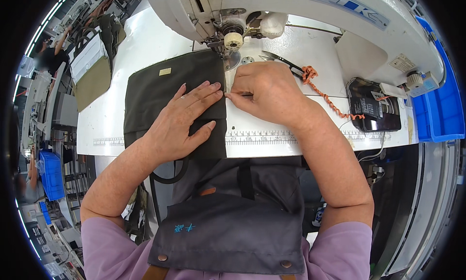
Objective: Sewing fabric components together to assemble a canvas bag using an industrial sewing machine.
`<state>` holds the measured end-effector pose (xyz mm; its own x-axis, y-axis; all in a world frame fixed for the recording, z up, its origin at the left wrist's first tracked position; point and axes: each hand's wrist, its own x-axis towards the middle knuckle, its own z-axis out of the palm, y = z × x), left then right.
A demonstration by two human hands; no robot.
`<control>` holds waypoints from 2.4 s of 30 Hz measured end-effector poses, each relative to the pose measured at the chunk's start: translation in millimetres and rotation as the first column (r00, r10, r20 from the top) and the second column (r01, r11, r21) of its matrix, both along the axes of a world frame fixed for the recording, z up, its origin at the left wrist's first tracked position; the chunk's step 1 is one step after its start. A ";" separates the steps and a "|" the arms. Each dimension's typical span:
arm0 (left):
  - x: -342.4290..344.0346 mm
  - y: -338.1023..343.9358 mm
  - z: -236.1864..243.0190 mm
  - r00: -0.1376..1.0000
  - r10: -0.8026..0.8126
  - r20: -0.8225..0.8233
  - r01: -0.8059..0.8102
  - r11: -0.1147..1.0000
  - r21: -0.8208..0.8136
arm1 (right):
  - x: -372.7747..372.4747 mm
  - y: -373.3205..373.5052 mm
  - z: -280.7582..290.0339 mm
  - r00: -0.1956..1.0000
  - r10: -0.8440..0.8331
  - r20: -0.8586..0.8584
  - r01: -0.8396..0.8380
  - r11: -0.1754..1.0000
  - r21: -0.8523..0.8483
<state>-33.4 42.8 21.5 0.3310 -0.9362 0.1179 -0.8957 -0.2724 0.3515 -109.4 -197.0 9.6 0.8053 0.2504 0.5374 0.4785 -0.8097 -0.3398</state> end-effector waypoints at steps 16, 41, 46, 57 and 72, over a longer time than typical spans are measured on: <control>34.7 -6.8 -5.4 0.999 -0.039 0.031 0.041 0.995 -0.086 | 8.7 3.6 -3.9 0.994 -0.104 -0.042 0.100 0.992 -0.081; 73.2 -42.0 -0.5 0.936 -0.125 0.328 0.174 0.977 -0.125 | 12.5 2.8 -4.0 0.994 -0.112 0.000 0.111 0.983 -0.145; 65.5 -44.5 1.3 0.929 -0.132 0.344 0.135 0.991 0.016 | 12.3 4.4 -1.5 0.990 -0.140 -0.012 0.137 0.981 -0.138; 35.4 -32.3 -11.0 0.996 0.017 0.083 0.005 0.965 -0.262 | 9.2 4.3 -0.5 0.991 -0.131 -0.035 0.125 0.983 -0.138; 33.1 -32.4 -11.5 0.979 0.090 0.184 -0.033 0.956 -0.290 | 9.9 5.4 -5.4 0.991 -0.132 -0.005 0.131 0.985 -0.116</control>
